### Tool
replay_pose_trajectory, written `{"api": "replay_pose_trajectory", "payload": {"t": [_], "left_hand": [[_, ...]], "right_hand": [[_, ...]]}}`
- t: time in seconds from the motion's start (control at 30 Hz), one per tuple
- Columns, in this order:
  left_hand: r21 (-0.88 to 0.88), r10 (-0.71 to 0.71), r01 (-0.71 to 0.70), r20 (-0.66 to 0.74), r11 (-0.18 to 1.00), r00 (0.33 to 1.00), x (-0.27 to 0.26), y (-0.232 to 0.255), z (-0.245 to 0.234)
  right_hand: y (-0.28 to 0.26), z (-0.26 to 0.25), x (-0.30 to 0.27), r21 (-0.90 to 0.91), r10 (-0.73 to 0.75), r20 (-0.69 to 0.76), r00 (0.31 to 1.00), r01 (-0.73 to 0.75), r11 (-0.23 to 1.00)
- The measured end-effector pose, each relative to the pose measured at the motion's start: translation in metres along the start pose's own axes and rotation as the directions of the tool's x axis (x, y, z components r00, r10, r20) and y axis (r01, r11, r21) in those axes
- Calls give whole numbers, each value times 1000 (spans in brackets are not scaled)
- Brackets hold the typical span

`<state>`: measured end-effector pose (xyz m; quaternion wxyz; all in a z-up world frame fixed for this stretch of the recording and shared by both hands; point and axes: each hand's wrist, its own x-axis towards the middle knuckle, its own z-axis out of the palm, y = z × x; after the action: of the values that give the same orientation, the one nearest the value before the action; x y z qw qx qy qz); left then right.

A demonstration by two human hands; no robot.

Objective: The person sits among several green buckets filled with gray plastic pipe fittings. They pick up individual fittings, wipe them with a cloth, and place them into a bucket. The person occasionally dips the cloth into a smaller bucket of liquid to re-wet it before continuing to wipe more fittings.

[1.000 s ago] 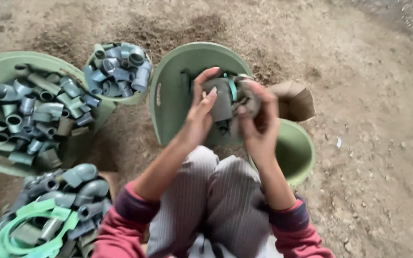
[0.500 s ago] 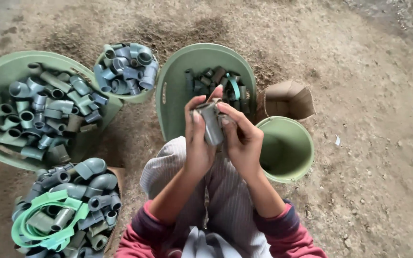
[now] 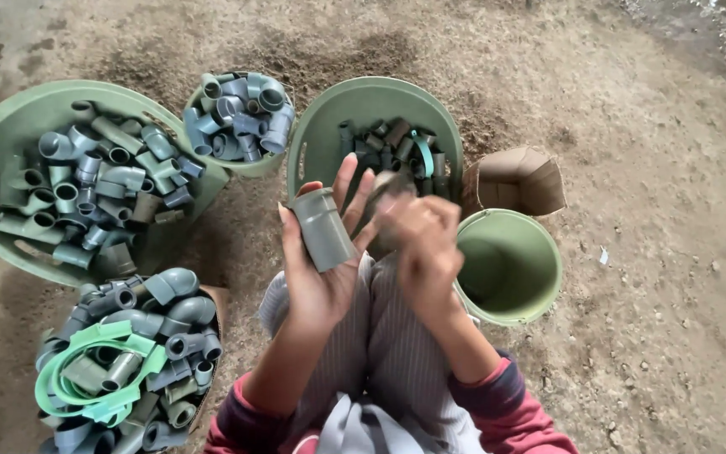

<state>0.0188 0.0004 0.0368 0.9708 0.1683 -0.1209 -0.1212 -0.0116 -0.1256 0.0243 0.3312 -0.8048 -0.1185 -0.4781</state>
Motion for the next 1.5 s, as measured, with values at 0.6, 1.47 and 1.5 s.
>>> {"api": "replay_pose_trajectory", "payload": {"t": [0.6, 1.47, 1.5], "left_hand": [[328, 123, -88, -87, 941, 989, -8, -20, -3], [285, 115, -152, 143, 947, 983, -18, -19, -4], [269, 102, -138, 144, 953, 984, -19, -22, -2]], "right_hand": [[-32, -17, -7, 171, -65, 114, 991, 45, 984], [-34, -22, -27, 412, 463, 121, 878, -469, 781], [-33, -25, -24, 426, 514, 74, 855, -493, 759]]}}
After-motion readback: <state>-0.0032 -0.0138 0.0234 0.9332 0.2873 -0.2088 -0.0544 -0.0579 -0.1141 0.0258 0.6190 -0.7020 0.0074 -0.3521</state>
